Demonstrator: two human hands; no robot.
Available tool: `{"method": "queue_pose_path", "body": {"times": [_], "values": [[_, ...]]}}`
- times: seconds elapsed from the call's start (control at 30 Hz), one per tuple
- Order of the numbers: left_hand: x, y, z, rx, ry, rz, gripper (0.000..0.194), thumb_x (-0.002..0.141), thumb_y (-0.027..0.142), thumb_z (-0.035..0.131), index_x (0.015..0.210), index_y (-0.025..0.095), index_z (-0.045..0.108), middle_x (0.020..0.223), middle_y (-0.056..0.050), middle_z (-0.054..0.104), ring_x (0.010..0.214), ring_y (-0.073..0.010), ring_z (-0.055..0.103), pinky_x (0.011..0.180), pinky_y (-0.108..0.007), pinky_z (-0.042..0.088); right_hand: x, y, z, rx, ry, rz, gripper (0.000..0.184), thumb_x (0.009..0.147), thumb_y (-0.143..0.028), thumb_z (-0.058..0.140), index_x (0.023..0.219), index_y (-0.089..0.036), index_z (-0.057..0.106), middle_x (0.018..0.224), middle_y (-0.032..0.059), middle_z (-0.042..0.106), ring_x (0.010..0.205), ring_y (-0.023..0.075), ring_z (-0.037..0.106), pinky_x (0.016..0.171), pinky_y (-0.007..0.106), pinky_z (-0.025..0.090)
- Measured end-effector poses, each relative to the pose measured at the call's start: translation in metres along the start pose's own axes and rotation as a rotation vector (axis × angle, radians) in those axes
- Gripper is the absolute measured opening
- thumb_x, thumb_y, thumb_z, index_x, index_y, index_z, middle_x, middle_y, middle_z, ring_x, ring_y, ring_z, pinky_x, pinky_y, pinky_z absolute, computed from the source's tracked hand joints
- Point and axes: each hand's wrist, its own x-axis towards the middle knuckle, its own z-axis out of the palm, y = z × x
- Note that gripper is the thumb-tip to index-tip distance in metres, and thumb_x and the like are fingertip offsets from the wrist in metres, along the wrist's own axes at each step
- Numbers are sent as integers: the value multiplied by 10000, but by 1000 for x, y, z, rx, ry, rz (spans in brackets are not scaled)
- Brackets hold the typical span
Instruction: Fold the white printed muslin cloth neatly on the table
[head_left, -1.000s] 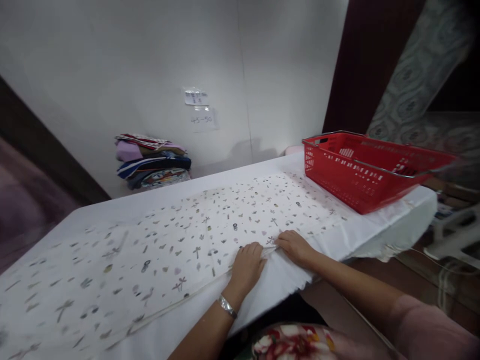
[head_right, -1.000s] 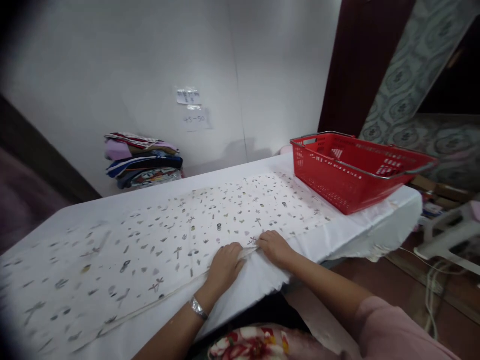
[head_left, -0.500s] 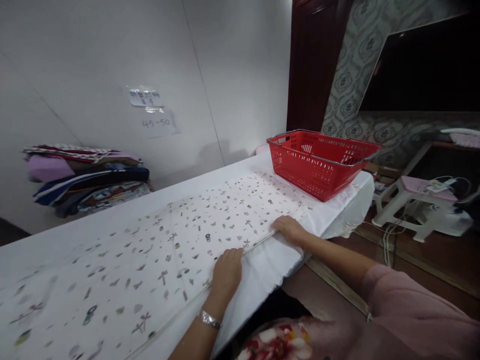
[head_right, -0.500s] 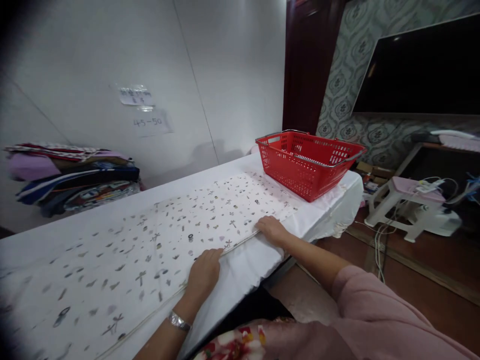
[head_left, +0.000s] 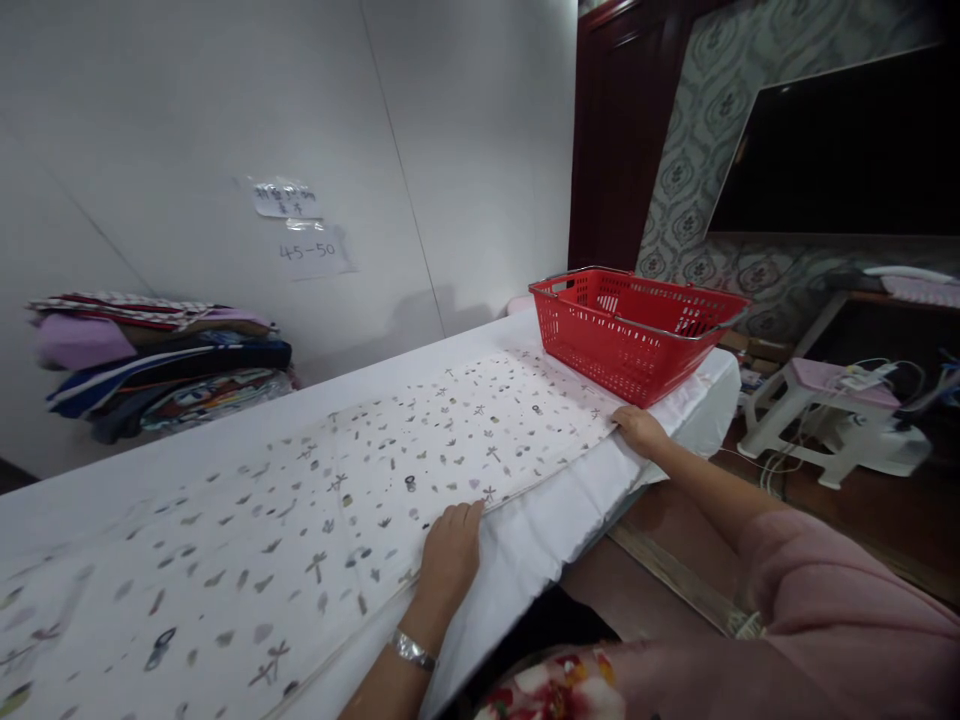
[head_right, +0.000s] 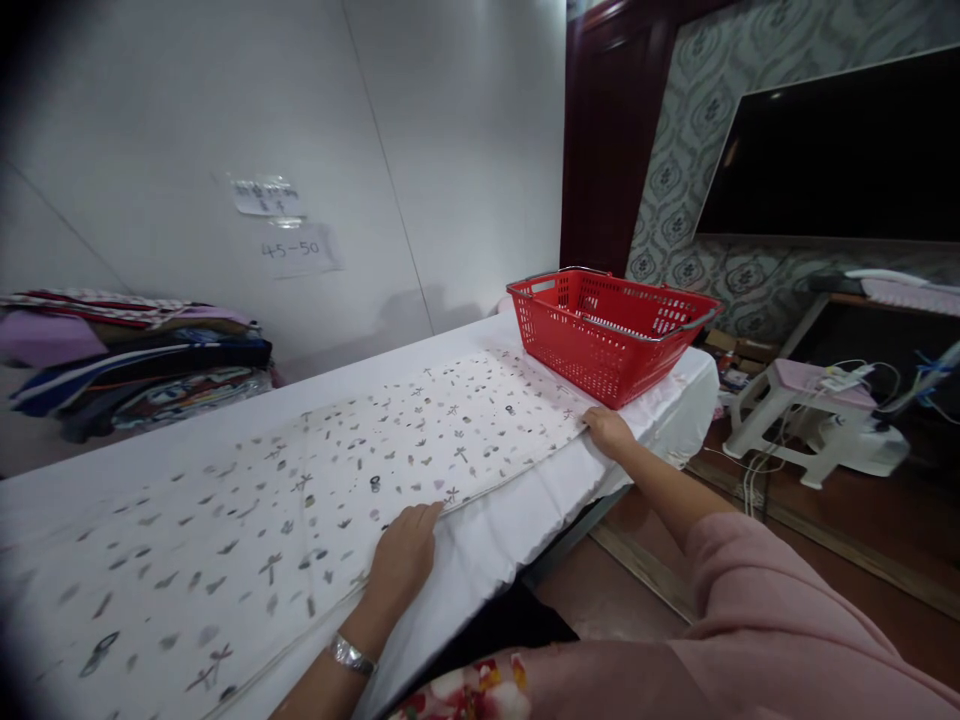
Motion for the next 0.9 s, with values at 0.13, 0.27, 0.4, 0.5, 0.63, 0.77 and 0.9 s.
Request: {"method": "queue_pose_path", "body": {"times": [0.13, 0.27, 0.4, 0.5, 0.63, 0.77, 0.9], "values": [[1, 3, -5, 2, -58, -28, 454, 811, -1, 376, 1173, 173, 588, 968, -71, 642, 899, -207, 574, 799, -339, 469, 1, 7, 2, -14, -24, 1, 340, 796, -68, 434, 1036, -125, 667, 1085, 120, 646, 1025, 213, 547, 890, 292, 392], [3, 6, -11, -28, -67, -41, 415, 834, 44, 400, 1190, 179, 564, 1061, -79, 618, 955, -212, 561, 828, -346, 454, 10, 10, -2, -33, -65, 13, 315, 824, -84, 411, 1004, -117, 668, 1053, 122, 657, 998, 212, 557, 878, 287, 391], [6, 8, -14, -28, -107, -50, 341, 861, 70, 394, 1121, 180, 586, 1003, -70, 614, 918, -209, 557, 810, -344, 447, 22, 14, -10, -65, -98, 51, 289, 850, -117, 402, 973, -107, 663, 1022, 142, 657, 975, 234, 561, 845, 309, 389], [6, 7, -15, -46, -143, -41, 308, 891, 89, 369, 1073, 172, 602, 959, -68, 617, 902, -207, 554, 812, -343, 442, 29, 14, -13, -80, -134, 55, 256, 840, -114, 425, 925, -117, 666, 987, 140, 663, 952, 229, 563, 817, 303, 381], [6, 6, -16, -82, -182, -48, 305, 907, 108, 363, 1081, 172, 605, 972, -67, 624, 912, -198, 555, 818, -328, 436, 32, 12, -14, -92, -162, 50, 245, 824, -89, 439, 921, -111, 663, 987, 143, 661, 959, 222, 554, 819, 295, 367], [7, 6, -17, -96, -204, -62, 309, 917, 121, 354, 1086, 164, 609, 986, -73, 629, 930, -200, 557, 834, -329, 433, 28, 12, -12, -95, -165, 32, 250, 839, -95, 426, 926, -105, 660, 997, 153, 650, 965, 228, 544, 823, 301, 361], [9, 6, -17, -139, -192, -81, 309, 932, 145, 338, 1068, 164, 615, 969, -71, 633, 921, -192, 560, 842, -321, 429, 22, 17, -11, -85, -161, -2, 254, 842, -108, 422, 941, -108, 656, 1015, 149, 637, 969, 231, 536, 822, 305, 362]]}}
